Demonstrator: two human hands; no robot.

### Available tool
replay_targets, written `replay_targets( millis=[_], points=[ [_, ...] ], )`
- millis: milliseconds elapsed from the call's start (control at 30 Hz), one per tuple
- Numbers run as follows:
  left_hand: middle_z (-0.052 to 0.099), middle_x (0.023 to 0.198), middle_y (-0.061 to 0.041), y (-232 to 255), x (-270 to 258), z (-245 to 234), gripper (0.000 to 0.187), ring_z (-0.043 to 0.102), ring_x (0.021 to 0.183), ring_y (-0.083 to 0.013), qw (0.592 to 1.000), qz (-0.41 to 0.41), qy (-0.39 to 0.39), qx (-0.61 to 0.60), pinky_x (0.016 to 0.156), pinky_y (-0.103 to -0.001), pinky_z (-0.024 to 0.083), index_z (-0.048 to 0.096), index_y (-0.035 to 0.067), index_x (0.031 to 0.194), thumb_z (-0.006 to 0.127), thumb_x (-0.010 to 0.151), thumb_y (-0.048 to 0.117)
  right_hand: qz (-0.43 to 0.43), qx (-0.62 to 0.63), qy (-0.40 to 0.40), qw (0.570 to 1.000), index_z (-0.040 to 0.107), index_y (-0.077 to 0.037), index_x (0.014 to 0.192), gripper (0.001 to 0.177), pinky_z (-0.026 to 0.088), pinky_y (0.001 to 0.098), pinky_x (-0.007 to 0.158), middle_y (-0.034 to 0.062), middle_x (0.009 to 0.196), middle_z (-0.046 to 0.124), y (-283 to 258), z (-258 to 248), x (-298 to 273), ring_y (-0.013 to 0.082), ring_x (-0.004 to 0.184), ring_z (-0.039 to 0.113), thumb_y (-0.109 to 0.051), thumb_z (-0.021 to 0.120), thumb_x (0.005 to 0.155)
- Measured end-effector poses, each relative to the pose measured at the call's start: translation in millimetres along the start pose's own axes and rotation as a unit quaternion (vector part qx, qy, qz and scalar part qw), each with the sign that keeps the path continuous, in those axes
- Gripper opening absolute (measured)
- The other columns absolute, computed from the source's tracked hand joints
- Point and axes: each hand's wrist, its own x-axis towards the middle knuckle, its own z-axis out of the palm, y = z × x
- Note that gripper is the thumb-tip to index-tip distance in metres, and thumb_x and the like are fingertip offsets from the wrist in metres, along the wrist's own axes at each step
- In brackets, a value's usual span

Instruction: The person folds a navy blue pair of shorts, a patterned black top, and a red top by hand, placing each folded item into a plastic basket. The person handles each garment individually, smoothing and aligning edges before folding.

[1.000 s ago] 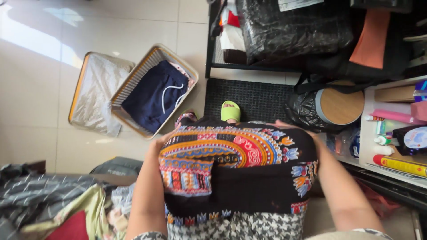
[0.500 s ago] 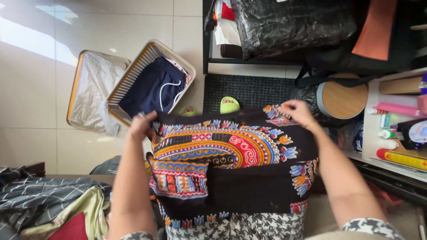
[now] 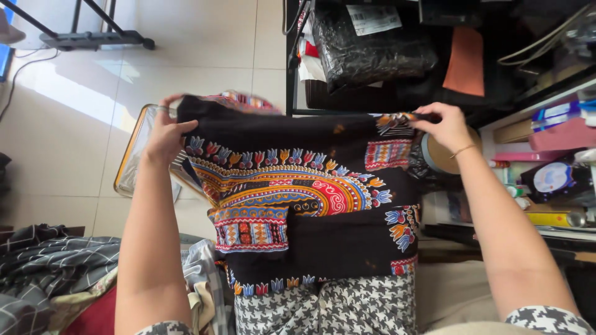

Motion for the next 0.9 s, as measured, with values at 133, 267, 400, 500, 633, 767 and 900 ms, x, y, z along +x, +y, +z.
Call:
replay_targets(
  millis=[133,267,400,500,633,767,900],
  points=[
    [0.071,0.116,-0.013,10.5,8.9,-4.0,0.067,0.074,0.094,-0.0175,0.998,0.013,-0.057,0.024,0.081,-0.031,0.06,0.057,0.014,0.141,0.058,0.081,-0.016,0.224,0.263,-0.054,0.937,0.066,-0.011,0.093,0.032,0.057,0.0279,0.077,0.0011,0.093,0.074,0.6,-22.8,12.4,0.0081,0.085,0.07,-0.026,0.089,0.076],
    [0.074,0.119,-0.013,26.3,16.5,-2.1,0.038,0.073,0.1,-0.015,0.995,0.036,-0.035,0.086,0.09,-0.027,0.055,0.076,-0.001,0.12,0.064,0.085,-0.009,0.211,-0.069,-0.086,0.971,0.075,-0.009,0.105,0.038,0.054,0.0371,0.07,0.015,0.082,0.067,-16.6,-46.9,32.0,0.0204,0.074,0.062,-0.027,0.094,0.078],
    [0.075,0.104,-0.011,20.8,31.2,-5.6,0.021,0.071,0.09,-0.0163,0.991,0.074,0.047,0.102,0.084,-0.029,0.055,0.078,0.001,0.107,0.08,0.086,-0.004,0.083,-0.137,-0.036,0.986,0.078,-0.006,0.101,0.036,0.055,0.0355,0.074,0.0096,0.089,0.069,-18.9,-53.5,39.0,0.0226,0.076,0.067,-0.028,0.094,0.076],
    [0.076,0.101,-0.008,19.1,36.1,-10.4,0.025,0.072,0.092,-0.0154,0.984,0.133,0.064,0.104,0.088,-0.028,0.058,0.078,0.001,0.102,0.085,0.079,-0.007,0.039,-0.198,-0.005,0.979,0.079,-0.007,0.097,0.029,0.055,0.0375,0.075,0.0113,0.088,0.065,-1.5,-51.8,35.2,0.0286,0.08,0.067,-0.023,0.093,0.077],
    [0.073,0.11,-0.011,25.2,4.4,-14.3,0.029,0.07,0.099,-0.0185,0.981,0.163,0.032,0.098,0.091,-0.029,0.058,0.074,0.002,0.106,0.08,0.081,-0.012,0.016,-0.14,0.044,0.989,0.074,-0.008,0.095,0.011,0.054,0.0372,0.083,0.0064,0.095,0.064,-18.6,-65.5,8.0,0.0253,0.092,0.068,-0.01,0.081,0.086],
    [0.069,0.123,-0.016,46.1,-90.6,-14.4,0.057,0.071,0.108,-0.0245,0.98,0.19,-0.055,-0.015,0.087,-0.033,0.059,0.055,0.01,0.121,0.062,0.074,-0.021,-0.045,-0.27,0.049,0.961,0.071,-0.013,0.089,0.015,0.041,0.04,0.092,0.0029,0.095,0.064,-80.4,-85.6,-48.8,0.0258,0.095,0.059,0.0,0.079,0.085],
    [0.066,0.125,-0.011,-48.2,-147.8,-88.4,0.07,0.068,0.116,-0.0209,0.984,0.116,-0.068,0.117,0.101,-0.038,0.057,0.055,0.006,0.128,0.058,0.066,-0.026,-0.072,-0.235,0.002,0.969,0.072,-0.012,0.093,0.026,0.045,0.0413,0.089,0.0053,0.095,0.062,-97.1,-84.9,-119.6,0.0272,0.093,0.06,0.007,0.068,0.076]
  ],
)
